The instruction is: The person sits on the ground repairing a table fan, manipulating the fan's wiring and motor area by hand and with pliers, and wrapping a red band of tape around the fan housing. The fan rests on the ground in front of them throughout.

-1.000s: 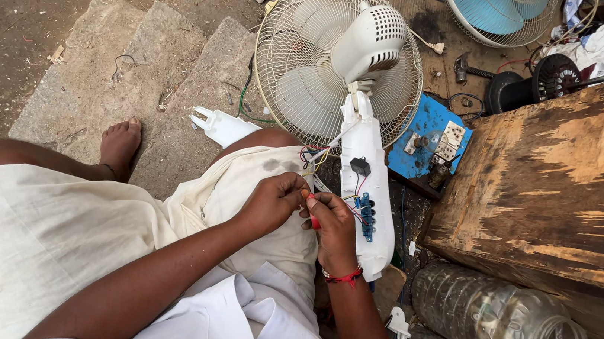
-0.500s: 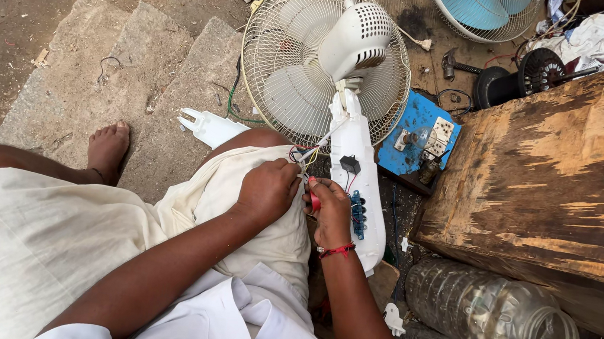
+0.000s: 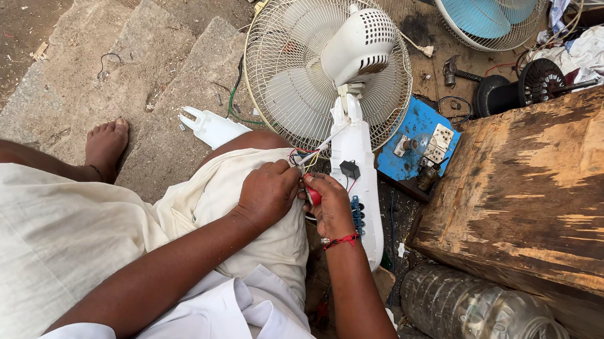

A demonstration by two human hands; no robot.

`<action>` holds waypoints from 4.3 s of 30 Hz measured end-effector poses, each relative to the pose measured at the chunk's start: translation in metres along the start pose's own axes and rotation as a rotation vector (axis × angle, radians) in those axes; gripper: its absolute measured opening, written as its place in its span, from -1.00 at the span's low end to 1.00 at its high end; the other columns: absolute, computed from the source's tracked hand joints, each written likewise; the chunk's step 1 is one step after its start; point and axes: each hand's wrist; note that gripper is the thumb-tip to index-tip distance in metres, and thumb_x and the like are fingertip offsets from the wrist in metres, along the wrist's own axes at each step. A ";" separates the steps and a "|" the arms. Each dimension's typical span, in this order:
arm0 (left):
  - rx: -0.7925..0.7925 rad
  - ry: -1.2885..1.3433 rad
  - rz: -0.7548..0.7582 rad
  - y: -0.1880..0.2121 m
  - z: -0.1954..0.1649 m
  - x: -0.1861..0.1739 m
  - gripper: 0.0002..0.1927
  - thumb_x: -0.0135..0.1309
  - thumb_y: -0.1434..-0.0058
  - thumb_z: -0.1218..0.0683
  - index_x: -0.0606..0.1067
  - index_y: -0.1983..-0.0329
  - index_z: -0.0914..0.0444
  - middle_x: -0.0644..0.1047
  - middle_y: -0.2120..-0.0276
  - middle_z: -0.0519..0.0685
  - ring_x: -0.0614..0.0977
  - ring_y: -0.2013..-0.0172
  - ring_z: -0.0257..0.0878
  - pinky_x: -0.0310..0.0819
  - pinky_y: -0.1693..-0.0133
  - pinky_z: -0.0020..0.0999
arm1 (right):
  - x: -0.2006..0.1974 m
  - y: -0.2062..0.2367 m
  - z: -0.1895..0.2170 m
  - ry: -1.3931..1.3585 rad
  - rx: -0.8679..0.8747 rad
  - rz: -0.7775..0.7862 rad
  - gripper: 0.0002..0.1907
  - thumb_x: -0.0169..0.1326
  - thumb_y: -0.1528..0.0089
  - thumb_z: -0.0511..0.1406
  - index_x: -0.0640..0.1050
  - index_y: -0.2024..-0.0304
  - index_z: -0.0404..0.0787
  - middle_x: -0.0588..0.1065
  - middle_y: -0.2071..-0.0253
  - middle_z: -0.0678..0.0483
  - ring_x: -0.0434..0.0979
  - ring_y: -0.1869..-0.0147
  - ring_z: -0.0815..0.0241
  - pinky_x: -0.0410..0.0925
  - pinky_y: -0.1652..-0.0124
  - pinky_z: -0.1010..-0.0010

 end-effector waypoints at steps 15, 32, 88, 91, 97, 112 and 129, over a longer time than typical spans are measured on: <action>0.050 -0.069 0.020 0.002 -0.002 -0.003 -0.83 0.14 -0.04 0.14 0.55 0.26 0.19 0.49 0.35 0.00 0.57 0.32 -0.01 0.46 0.37 -0.11 | -0.007 -0.009 0.004 0.063 -0.007 0.065 -0.82 0.20 -0.20 -0.31 0.59 0.17 -0.22 0.57 0.31 0.13 0.55 0.35 0.26 0.33 0.45 0.46; 0.256 -0.255 0.074 0.002 0.002 -0.002 -0.79 0.10 -0.08 0.07 0.54 0.22 0.20 0.48 0.33 -0.07 0.57 0.33 -0.12 0.44 0.42 -0.19 | -0.013 -0.015 0.007 0.190 -0.065 0.087 -0.80 0.19 -0.20 -0.30 0.62 0.16 -0.26 0.58 0.31 0.12 0.53 0.34 0.35 0.34 0.43 0.49; -0.172 0.108 -0.014 0.000 -0.013 0.013 -0.92 0.14 -0.15 0.11 0.55 0.31 0.20 0.55 0.36 -0.01 0.61 0.27 0.01 0.50 0.29 -0.06 | -0.029 -0.015 0.005 -0.036 0.016 0.274 -0.78 0.19 -0.24 -0.29 0.55 0.09 -0.21 0.58 0.16 0.10 0.57 0.12 0.25 0.44 0.11 0.28; -0.130 0.082 -0.020 -0.001 -0.012 0.013 -0.91 0.13 -0.11 0.13 0.55 0.31 0.20 0.54 0.38 0.00 0.61 0.28 0.01 0.50 0.30 -0.06 | -0.029 -0.011 0.004 -0.061 0.013 0.272 -0.77 0.17 -0.26 -0.27 0.55 0.07 -0.22 0.58 0.16 0.09 0.58 0.12 0.24 0.44 0.10 0.26; -0.033 0.063 0.040 -0.002 -0.005 0.009 -0.92 0.14 -0.16 0.12 0.53 0.30 0.21 0.53 0.36 0.00 0.61 0.28 0.02 0.49 0.31 -0.06 | -0.032 -0.013 0.003 -0.099 0.021 0.277 -0.78 0.12 -0.30 -0.26 0.56 0.07 -0.25 0.59 0.19 0.06 0.58 0.15 0.19 0.44 0.13 0.20; -0.119 0.238 0.318 -0.011 -0.011 -0.020 -0.39 0.38 0.12 -0.09 0.52 0.03 0.27 0.56 0.15 0.08 0.60 0.07 0.06 0.49 0.07 -0.08 | -0.047 -0.010 -0.006 -0.155 0.076 0.333 -0.67 0.02 -0.29 -0.26 0.60 -0.04 -0.24 0.60 0.14 0.06 0.54 0.18 0.20 0.43 0.11 0.24; -0.528 0.585 0.497 -0.032 0.005 -0.009 -0.49 0.22 0.05 -0.01 0.51 0.07 0.36 0.67 0.28 0.18 0.73 0.18 -0.03 0.55 0.09 -0.22 | -0.019 -0.020 -0.022 -0.170 -0.112 0.141 -0.82 0.17 -0.25 -0.34 0.51 0.10 -0.17 0.56 0.29 0.13 0.54 0.28 0.28 0.39 0.24 0.34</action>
Point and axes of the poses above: each hand's wrist, its own y-axis away from the middle knuckle, its own x-axis out of the palm, z = x × y
